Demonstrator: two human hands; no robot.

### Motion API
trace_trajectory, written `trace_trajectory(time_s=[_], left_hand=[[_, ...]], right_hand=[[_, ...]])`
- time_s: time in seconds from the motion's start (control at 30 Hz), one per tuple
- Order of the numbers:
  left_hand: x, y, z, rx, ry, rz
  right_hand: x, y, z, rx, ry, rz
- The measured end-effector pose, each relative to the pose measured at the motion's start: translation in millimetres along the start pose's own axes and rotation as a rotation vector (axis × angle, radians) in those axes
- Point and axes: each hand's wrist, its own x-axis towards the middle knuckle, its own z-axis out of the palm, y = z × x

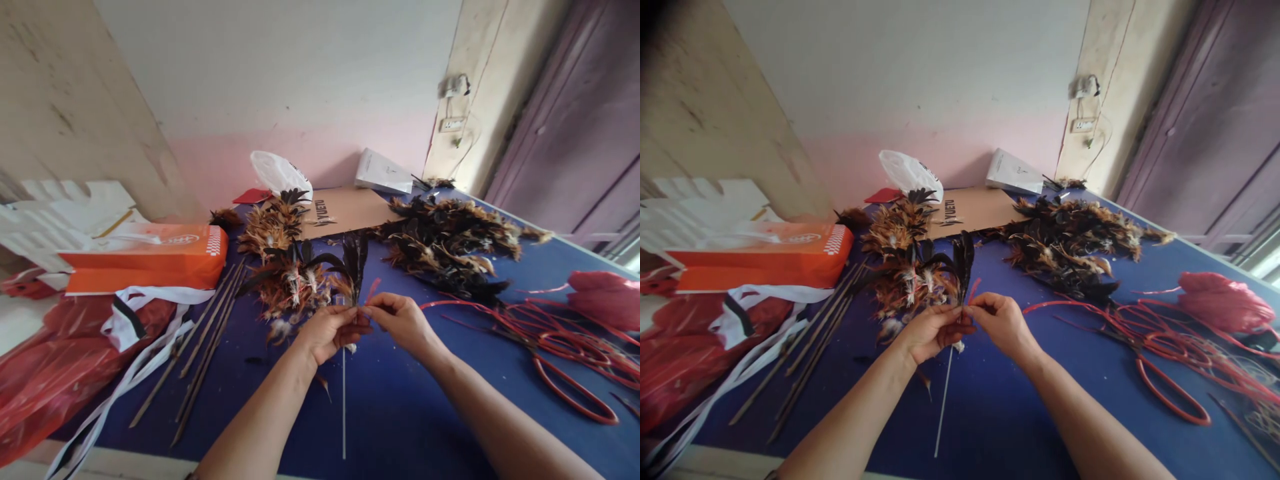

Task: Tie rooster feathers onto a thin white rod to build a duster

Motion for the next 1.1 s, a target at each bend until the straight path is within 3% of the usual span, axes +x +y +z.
trace_trajectory(time_s=[0.23, 0.57, 0.87, 1.1], left_hand=[[-2.5, 11.3, -13.2, -0.087, -0.104, -0.065], [-6.2, 8.5, -4.3, -0.062, -0.137, -0.1], [-0.2, 8.6, -4.9, -0.097, 0.019, -0.076], [0.7, 2.0, 0.1, 0.221, 0.125, 0.08]], right_hand=[[5.5, 3.7, -15.0, 0.234, 0.046, 0.096], [4.0, 3.9, -9.6, 0.261, 0.044, 0.11], [5.2, 6.1, -9.0, 0.333, 0.043, 0.066], [1.5, 5.3, -5.2, 0.056, 0.095, -0.039]])
